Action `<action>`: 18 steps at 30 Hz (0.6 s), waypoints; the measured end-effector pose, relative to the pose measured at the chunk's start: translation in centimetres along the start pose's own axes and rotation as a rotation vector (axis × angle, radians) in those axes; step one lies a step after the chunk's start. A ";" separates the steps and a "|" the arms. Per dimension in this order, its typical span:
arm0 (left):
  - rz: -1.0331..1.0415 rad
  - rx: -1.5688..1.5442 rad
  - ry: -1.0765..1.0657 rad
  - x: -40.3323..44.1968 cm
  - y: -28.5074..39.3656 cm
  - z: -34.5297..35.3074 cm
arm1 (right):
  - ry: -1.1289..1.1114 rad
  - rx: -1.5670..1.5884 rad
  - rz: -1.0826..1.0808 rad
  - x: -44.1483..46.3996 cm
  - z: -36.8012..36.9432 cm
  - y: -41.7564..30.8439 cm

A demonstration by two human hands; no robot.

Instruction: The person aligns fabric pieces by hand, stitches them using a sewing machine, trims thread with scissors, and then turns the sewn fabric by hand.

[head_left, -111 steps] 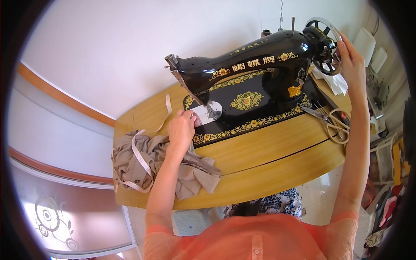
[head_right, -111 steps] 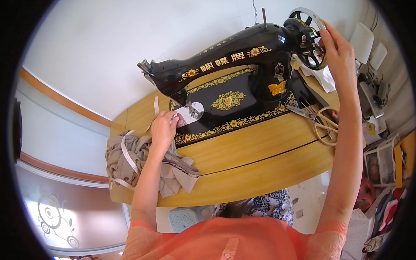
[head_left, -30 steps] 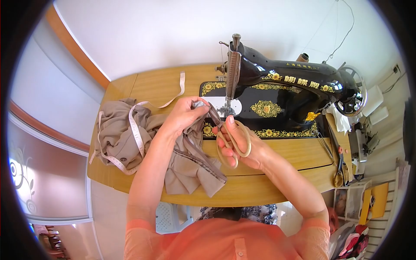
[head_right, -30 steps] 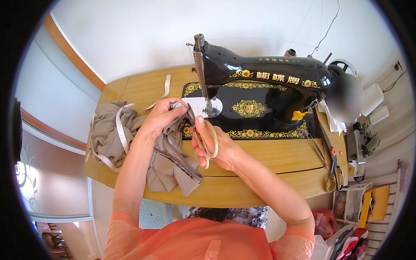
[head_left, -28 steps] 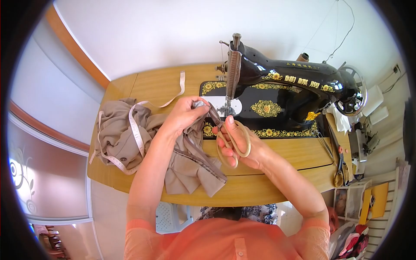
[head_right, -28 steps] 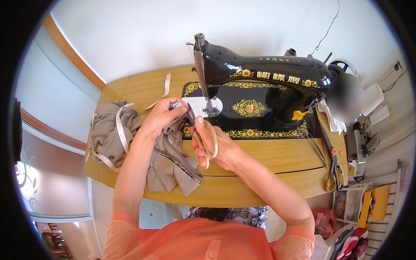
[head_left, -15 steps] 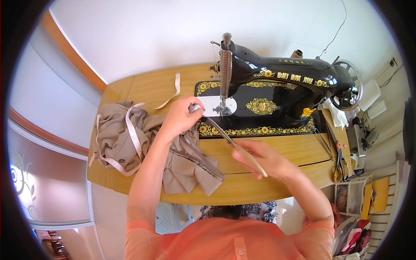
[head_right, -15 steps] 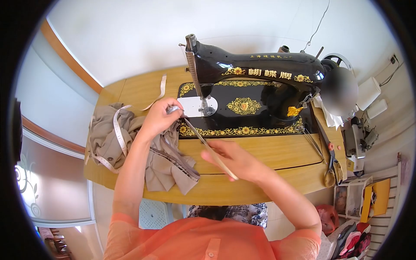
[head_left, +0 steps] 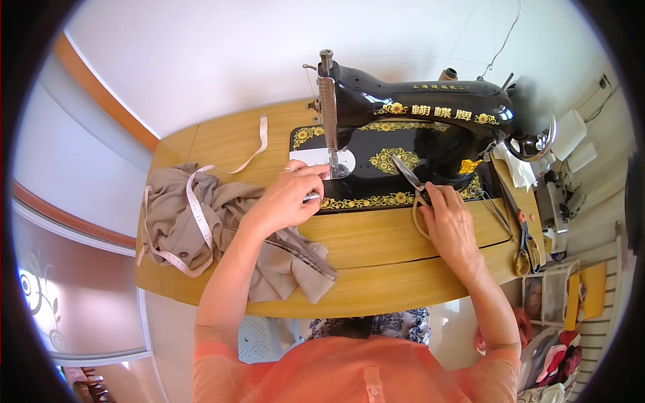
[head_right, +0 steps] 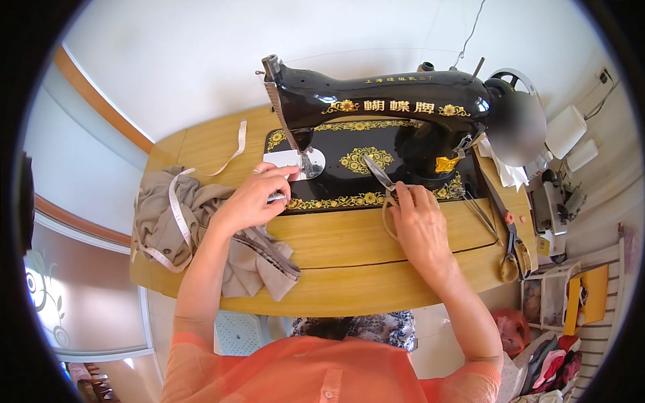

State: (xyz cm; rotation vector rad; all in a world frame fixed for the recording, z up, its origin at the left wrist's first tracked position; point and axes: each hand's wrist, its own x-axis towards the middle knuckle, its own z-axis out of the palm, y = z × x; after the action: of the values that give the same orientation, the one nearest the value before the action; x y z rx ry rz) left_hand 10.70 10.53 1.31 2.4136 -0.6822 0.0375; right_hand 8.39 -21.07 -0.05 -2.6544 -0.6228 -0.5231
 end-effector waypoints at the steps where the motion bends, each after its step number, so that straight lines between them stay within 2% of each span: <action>1: -0.010 -0.005 0.014 0.0 -0.2 -0.2 | 0.008 -0.033 0.006 -0.1 0.1 0.1; 3: -0.029 -0.013 0.038 -0.1 -0.8 -0.5 | 0.021 -0.102 0.017 -0.3 0.0 0.0; 6: -0.040 0.004 0.055 0.0 -1.5 -0.7 | 0.048 -0.090 -0.148 0.5 -1.3 -1.1; 9: -0.092 0.023 0.030 0.0 -1.1 -0.5 | -0.128 0.260 -0.257 0.6 -0.1 -2.8; 12: -0.141 0.058 -0.005 0.1 -1.2 -0.6 | -0.258 0.235 -0.324 0.6 1.6 -4.8; 15: -0.048 0.065 0.110 0.0 -1.8 -0.3 | -0.557 0.361 -0.521 -0.8 0.6 -5.8; 16: -0.052 0.032 0.121 0.0 -1.9 -0.5 | -0.568 0.573 -0.629 -0.9 -0.8 -6.0; 18: -0.055 -0.042 0.147 0.1 -2.3 -1.0 | -1.229 0.904 -0.183 0.6 -4.5 -4.9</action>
State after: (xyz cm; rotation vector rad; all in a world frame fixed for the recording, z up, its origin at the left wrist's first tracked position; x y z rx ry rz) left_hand 12.05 12.59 0.91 2.3610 -0.5440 0.1740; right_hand 5.33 -18.69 5.43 -1.7551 -1.0569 1.1882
